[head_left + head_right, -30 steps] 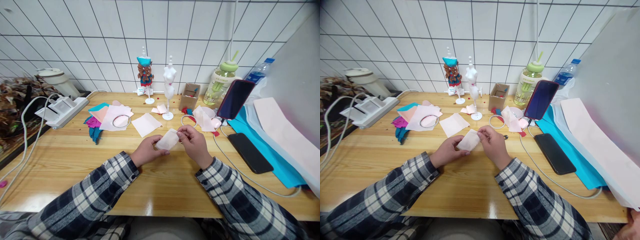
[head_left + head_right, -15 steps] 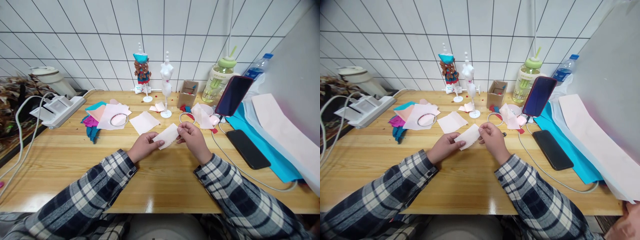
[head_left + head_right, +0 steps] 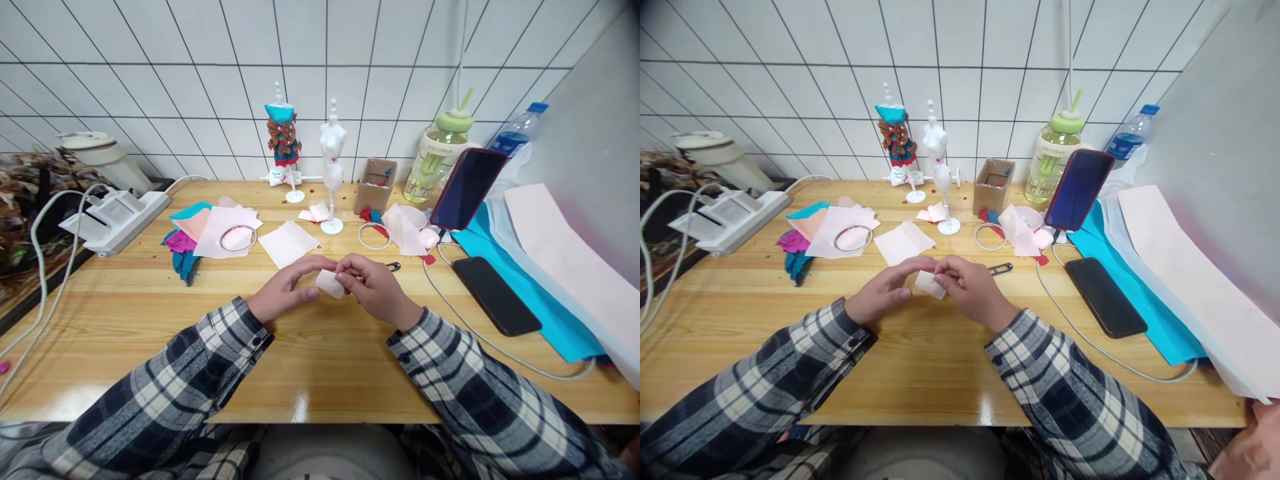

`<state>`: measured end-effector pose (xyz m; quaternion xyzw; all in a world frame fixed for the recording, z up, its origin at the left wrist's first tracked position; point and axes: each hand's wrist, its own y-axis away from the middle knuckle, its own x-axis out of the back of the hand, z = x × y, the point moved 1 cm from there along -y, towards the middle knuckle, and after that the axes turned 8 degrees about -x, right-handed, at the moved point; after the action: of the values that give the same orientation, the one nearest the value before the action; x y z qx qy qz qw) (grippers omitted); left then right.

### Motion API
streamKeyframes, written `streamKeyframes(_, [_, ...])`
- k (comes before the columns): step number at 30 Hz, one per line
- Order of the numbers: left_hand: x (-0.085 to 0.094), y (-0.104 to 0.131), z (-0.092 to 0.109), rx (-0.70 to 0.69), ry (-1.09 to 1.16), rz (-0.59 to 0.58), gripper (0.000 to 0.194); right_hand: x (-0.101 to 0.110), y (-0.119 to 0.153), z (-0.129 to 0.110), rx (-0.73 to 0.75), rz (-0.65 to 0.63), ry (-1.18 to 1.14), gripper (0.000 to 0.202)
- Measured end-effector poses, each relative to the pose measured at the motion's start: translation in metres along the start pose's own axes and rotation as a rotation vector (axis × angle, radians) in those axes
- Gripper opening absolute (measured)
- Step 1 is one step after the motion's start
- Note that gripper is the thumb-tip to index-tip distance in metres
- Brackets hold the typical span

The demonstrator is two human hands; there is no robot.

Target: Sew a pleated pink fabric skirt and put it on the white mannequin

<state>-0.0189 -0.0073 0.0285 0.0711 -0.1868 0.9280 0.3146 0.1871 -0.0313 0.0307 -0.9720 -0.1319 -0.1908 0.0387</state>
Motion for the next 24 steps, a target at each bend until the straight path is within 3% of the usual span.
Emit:
streamKeyframes(5, [-0.011,0.001,-0.005,0.17,-0.092,0.011,0.032,0.0,-0.002,-0.001,-0.054,0.022,-0.133,0.015])
streamKeyframes(8, [-0.014,0.001,-0.01,0.226,-0.013,0.132,0.032,-0.001,-0.004,0.003,-0.198,0.036,-0.397,0.032])
streamKeyframes(11, [-0.015,0.0,-0.012,0.246,0.114,0.249,0.038,-0.008,-0.006,0.005,-0.362,-0.085,-0.6,0.045])
streamKeyframes(14, [-0.015,-0.002,-0.012,0.253,0.169,0.294,0.039,-0.017,-0.006,0.008,-0.402,-0.144,-0.561,0.037])
streamKeyframes(20, [-0.018,-0.003,-0.014,0.257,0.173,0.295,0.044,-0.024,-0.007,0.013,-0.359,-0.002,-0.505,0.026])
streamKeyframes(24, [-0.019,-0.002,-0.016,0.275,0.165,0.268,0.048,-0.023,-0.008,0.014,-0.362,-0.006,-0.48,0.022])
